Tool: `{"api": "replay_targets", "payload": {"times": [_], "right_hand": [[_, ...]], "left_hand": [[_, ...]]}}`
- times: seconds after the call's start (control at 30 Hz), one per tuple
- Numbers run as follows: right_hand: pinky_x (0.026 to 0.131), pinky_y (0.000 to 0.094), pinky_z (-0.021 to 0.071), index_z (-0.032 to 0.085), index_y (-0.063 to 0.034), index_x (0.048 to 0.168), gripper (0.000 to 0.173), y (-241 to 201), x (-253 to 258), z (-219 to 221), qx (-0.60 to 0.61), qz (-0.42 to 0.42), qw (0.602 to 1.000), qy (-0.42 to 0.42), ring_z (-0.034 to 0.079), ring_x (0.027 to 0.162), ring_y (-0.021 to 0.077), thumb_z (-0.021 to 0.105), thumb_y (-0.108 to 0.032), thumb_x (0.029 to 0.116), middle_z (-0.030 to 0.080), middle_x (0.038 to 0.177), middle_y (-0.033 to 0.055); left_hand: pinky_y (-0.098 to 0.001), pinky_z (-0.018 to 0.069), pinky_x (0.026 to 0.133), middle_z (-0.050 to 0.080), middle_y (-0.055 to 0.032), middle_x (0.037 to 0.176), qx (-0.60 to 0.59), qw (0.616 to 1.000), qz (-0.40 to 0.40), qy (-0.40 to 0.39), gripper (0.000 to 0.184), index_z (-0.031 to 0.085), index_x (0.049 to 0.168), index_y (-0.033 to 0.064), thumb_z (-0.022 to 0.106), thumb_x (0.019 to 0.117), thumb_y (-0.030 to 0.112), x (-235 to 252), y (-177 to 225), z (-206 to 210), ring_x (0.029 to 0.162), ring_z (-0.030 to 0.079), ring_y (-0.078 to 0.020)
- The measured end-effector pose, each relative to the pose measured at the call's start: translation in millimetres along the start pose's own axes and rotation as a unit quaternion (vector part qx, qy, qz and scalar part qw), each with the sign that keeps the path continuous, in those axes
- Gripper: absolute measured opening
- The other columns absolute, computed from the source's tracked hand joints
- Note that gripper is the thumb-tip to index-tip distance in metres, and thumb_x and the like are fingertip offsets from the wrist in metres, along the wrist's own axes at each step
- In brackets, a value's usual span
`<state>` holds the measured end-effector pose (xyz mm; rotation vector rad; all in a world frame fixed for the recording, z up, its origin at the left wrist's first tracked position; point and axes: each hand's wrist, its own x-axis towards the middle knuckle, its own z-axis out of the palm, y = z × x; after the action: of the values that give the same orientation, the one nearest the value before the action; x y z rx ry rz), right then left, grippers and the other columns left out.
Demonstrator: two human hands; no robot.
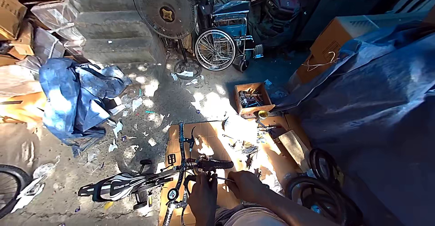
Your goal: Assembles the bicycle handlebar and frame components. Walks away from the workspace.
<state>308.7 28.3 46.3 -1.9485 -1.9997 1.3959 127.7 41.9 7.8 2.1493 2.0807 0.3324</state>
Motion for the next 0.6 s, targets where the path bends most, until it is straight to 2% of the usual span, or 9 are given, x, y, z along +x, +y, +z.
{"api": "replay_targets", "payload": {"times": [0.07, 0.17, 0.2, 0.27, 0.37, 0.43, 0.5, 0.53, 0.6], "right_hand": [[0.083, 0.0597, 0.0511, 0.065, -0.0041, 0.109, 0.047, 1.1, 3.1, 2.1, 0.022, -0.002, 0.998, -0.055, 0.068, 0.096, 0.0373, 0.032, -0.038, 0.1095, 0.068, 0.095, 0.0191], [0.088, 0.0565, 0.0497, 0.068, -0.0052, 0.11, 0.042, 9.8, 6.6, 2.0, 0.04, -0.039, 0.996, -0.064, 0.067, 0.097, 0.0338, 0.036, -0.032, 0.1098, 0.069, 0.097, 0.0165], [0.089, 0.057, 0.05, 0.068, -0.0062, 0.112, 0.041, 10.1, 5.8, 4.3, 0.02, -0.041, 0.998, -0.047, 0.068, 0.098, 0.0345, 0.037, -0.033, 0.1096, 0.07, 0.098, 0.0164], [0.081, 0.059, 0.0525, 0.066, -0.0078, 0.112, 0.037, 6.8, 1.6, 15.9, -0.054, -0.035, 0.998, 0.023, 0.07, 0.094, 0.0372, 0.038, -0.033, 0.109, 0.071, 0.095, 0.0169], [0.078, 0.0531, 0.0557, 0.068, -0.009, 0.113, 0.024, 0.4, -1.0, 29.7, -0.155, -0.038, 0.976, 0.148, 0.072, 0.092, 0.0336, 0.047, -0.015, 0.1036, 0.073, 0.103, 0.013], [0.077, 0.0497, 0.058, 0.07, -0.0106, 0.113, 0.023, -2.7, 0.1, 28.2, -0.187, -0.037, 0.963, 0.191, 0.071, 0.092, 0.0319, 0.051, -0.013, 0.1006, 0.071, 0.11, 0.0121], [0.087, 0.0542, 0.0558, 0.066, -0.0072, 0.124, 0.034, -12.1, -1.3, 18.7, -0.142, -0.001, 0.983, 0.118, 0.067, 0.105, 0.0373, 0.044, -0.027, 0.1071, 0.065, 0.122, 0.0178], [0.092, 0.0557, 0.0526, 0.063, -0.0044, 0.125, 0.04, -15.6, -2.5, 15.0, -0.116, 0.014, 0.991, 0.071, 0.065, 0.112, 0.039, 0.04, -0.032, 0.1082, 0.064, 0.124, 0.0198], [0.094, 0.0566, 0.0522, 0.062, -0.0019, 0.122, 0.036, -17.4, -3.4, 9.6, -0.088, 0.019, 0.996, 0.009, 0.064, 0.115, 0.0396, 0.039, -0.025, 0.1069, 0.065, 0.121, 0.0211]], "left_hand": [[-0.0457, 0.0578, 0.059, 0.074, -0.01, 0.096, 0.002, 1.0, 0.014, 0.008, 0.039, 0.074, 0.105, 0.008, 0.073, 0.088, 0.043, -3.1, 1.8, 2.2, 0.077, 0.074, -0.0274], [-0.0445, 0.0584, 0.059, 0.075, -0.0104, 0.098, -0.002, 0.999, 0.034, 0.024, 0.039, 0.074, 0.104, 0.0067, 0.076, 0.0862, 0.041, -6.0, 0.7, 4.3, 0.078, 0.074, -0.0271], [-0.0441, 0.0584, 0.058, 0.075, -0.0105, 0.098, -0.001, 0.999, 0.036, 0.026, 0.039, 0.075, 0.104, 0.0066, 0.076, 0.0861, 0.041, -7.0, -0.6, 4.7, 0.078, 0.074, -0.027], [-0.044, 0.0584, 0.059, 0.075, -0.0107, 0.099, -0.004, 0.999, 0.036, 0.025, 0.039, 0.075, 0.105, 0.0064, 0.076, 0.0867, 0.041, -7.4, -2.0, 6.2, 0.077, 0.074, -0.0274], [-0.044, 0.0583, 0.059, 0.074, -0.0106, 0.098, -0.01, 0.999, 0.033, 0.027, 0.037, 0.074, 0.105, 0.0069, 0.076, 0.0864, 0.04, -2.9, 0.5, 3.8, 0.077, 0.074, -0.0272], [-0.0446, 0.0587, 0.059, 0.075, -0.0116, 0.099, -0.015, 0.999, 0.037, 0.034, 0.039, 0.074, 0.107, 0.0065, 0.076, 0.0854, 0.039, -2.9, 3.3, 3.7, 0.078, 0.074, -0.0276], [-0.045, 0.0594, 0.061, 0.075, -0.0119, 0.102, -0.021, 0.999, 0.038, 0.032, 0.04, 0.075, 0.109, 0.006, 0.077, 0.0855, 0.039, -3.8, 2.8, 5.3, 0.08, 0.075, -0.0276], [-0.0451, 0.0597, 0.062, 0.075, -0.0113, 0.103, -0.021, 0.999, 0.039, 0.027, 0.04, 0.075, 0.109, 0.0063, 0.077, 0.0858, 0.039, -4.3, 1.6, 6.0, 0.081, 0.075, -0.0272], [-0.0444, 0.0597, 0.061, 0.076, -0.01, 0.1, -0.019, 0.998, 0.048, 0.034, 0.038, 0.075, 0.106, 0.0065, 0.077, 0.0849, 0.039, -4.3, -1.0, 8.2, 0.08, 0.075, -0.0264]]}}
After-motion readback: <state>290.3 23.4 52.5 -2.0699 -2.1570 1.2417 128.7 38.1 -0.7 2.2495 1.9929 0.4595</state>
